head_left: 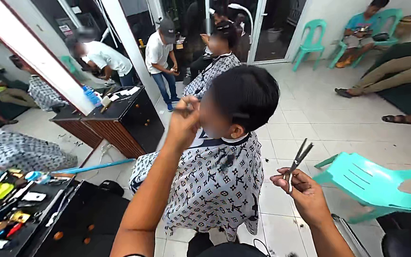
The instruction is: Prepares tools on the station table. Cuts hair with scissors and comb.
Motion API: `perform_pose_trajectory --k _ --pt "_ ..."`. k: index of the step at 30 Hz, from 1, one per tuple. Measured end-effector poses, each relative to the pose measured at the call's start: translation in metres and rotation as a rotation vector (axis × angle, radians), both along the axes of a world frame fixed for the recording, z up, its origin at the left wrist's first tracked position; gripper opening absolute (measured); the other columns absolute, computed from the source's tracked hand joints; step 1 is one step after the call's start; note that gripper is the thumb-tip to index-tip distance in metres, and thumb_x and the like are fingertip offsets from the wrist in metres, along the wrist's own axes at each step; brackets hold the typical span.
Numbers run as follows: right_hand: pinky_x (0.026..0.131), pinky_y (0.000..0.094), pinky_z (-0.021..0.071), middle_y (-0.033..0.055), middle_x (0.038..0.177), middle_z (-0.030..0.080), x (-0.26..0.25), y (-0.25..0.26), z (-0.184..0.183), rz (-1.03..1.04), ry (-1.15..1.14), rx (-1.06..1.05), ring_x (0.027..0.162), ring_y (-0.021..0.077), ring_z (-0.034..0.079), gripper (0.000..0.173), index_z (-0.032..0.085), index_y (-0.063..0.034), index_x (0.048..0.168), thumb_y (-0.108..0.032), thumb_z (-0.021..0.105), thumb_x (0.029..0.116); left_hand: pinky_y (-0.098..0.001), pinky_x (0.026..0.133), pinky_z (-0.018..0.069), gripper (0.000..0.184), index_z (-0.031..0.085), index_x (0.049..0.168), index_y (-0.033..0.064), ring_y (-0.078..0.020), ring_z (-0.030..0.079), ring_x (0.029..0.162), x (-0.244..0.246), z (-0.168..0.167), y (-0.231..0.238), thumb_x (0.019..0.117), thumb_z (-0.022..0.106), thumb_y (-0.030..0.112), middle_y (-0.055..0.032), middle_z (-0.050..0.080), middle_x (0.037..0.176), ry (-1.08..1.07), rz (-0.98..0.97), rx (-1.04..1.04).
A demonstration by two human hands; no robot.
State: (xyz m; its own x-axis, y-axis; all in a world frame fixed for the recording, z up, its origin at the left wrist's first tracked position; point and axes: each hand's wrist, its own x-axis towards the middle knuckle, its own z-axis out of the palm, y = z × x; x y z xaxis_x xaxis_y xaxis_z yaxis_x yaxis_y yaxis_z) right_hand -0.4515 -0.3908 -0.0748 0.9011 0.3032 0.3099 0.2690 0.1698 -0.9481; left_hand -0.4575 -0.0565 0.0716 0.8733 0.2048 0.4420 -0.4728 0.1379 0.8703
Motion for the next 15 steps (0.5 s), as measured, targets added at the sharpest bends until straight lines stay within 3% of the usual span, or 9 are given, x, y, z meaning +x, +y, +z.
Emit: perform_pose_trajectory --k 3,6,8,10,15 --pt "0.08 0.0274 0.0632 0.0002 0.096 0.078 -0.008 0.007 0.012 -0.075 -0.052 0.002 0.087 0.0129 0.075 0.035 0.067 -0.0109 0.118 -0.03 0.078 0.0905 -0.0217 0.072 0.0581 0.01 0.056 0.111 0.0149 -0.0055 0.068 0.079 0.054 0.039 0.023 0.1078 0.047 0.017 0.003 0.07 0.093 0.074 -0.015 -0.145" --pt "0.079 0.0239 0.0619 -0.0016 0.097 0.078 -0.02 0.023 0.025 -0.137 -0.107 -0.03 0.087 0.0109 0.075 0.036 0.068 -0.0126 0.119 -0.032 0.078 0.0907 -0.0187 0.068 0.0568 0.028 0.06 0.112 0.0133 -0.0048 0.07 0.079 0.093 0.053 0.031 0.1104 0.042 0.035 -0.0003 0.074 0.103 0.237 -0.103 -0.249" --pt "0.079 0.0238 0.062 -0.0015 0.097 0.078 -0.029 0.036 0.031 -0.186 -0.117 -0.041 0.087 0.0109 0.075 0.037 0.068 -0.0119 0.119 -0.032 0.078 0.0904 -0.0185 0.067 0.0572 0.031 0.055 0.119 0.0114 -0.0066 0.072 0.079 0.108 0.05 0.037 0.1103 0.042 0.038 -0.0037 0.074 0.108 0.316 -0.172 -0.257" --pt "0.08 0.0244 0.0622 -0.0015 0.097 0.078 -0.038 0.047 0.032 -0.241 -0.106 -0.061 0.088 0.0112 0.075 0.037 0.067 -0.0106 0.119 -0.032 0.078 0.0904 -0.0196 0.068 0.0586 0.037 0.057 0.126 0.0085 -0.009 0.073 0.079 0.113 0.041 0.042 0.1095 0.044 0.038 -0.0063 0.075 0.11 0.381 -0.221 -0.221" --pt "0.079 0.0236 0.0617 -0.0014 0.099 0.078 -0.061 0.07 0.03 -0.333 -0.093 -0.093 0.089 0.0108 0.075 0.037 0.065 -0.0094 0.121 -0.029 0.077 0.0916 -0.0205 0.063 0.0587 0.028 0.057 0.117 0.0109 -0.0094 0.073 0.074 0.097 0.004 0.068 0.112 0.037 0.03 -0.005 0.077 0.102 0.403 -0.426 0.016"
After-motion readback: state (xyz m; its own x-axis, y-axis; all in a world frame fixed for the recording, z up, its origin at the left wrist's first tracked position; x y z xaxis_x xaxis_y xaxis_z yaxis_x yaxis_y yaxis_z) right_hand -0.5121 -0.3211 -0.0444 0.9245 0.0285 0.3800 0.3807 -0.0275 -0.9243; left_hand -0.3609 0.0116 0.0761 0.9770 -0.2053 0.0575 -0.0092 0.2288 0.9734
